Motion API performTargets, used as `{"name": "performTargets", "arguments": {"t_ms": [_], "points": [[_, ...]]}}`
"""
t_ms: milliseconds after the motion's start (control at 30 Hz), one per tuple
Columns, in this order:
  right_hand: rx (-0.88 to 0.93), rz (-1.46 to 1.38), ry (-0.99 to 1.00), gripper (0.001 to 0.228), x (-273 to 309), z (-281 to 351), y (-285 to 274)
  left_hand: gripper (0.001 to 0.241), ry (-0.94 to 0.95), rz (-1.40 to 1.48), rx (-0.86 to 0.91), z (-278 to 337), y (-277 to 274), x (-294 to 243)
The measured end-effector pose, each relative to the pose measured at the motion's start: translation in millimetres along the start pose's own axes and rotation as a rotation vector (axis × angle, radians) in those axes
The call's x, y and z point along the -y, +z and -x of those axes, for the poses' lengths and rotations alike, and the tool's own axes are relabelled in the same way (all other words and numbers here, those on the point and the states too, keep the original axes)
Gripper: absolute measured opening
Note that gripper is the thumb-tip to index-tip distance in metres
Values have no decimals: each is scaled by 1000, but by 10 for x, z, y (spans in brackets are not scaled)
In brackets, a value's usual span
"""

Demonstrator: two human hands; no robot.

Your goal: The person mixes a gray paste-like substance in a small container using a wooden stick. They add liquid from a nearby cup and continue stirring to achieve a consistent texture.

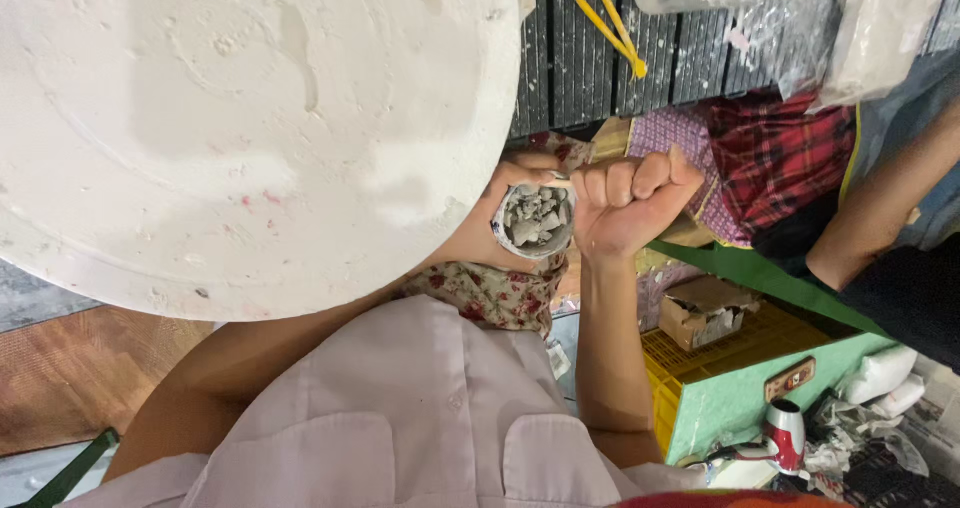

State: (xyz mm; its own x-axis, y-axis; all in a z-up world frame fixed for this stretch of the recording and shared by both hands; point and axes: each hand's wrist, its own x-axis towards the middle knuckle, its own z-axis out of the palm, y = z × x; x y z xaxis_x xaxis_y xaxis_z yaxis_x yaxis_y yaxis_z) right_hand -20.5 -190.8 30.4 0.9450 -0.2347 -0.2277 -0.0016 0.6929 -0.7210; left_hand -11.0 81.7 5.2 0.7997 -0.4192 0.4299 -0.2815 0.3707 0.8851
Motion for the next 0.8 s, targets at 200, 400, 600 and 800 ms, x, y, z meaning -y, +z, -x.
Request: {"name": "performTargets", "arguments": {"t_ms": [200, 400, 600, 800], "points": [[9, 26, 98, 49, 119, -74, -55, 91, -3, -7, -8, 45, -73, -18], [-2, -188, -118, 46, 89, 44, -110, 91, 4, 3, -8, 43, -91, 7], [174, -82, -310, 48, 80, 266, -50, 90, -3, -12, 2, 5, -148, 2], [459, 121, -381, 53, 281, 535, 127, 89, 12, 0, 19, -84, -95, 67]]}}
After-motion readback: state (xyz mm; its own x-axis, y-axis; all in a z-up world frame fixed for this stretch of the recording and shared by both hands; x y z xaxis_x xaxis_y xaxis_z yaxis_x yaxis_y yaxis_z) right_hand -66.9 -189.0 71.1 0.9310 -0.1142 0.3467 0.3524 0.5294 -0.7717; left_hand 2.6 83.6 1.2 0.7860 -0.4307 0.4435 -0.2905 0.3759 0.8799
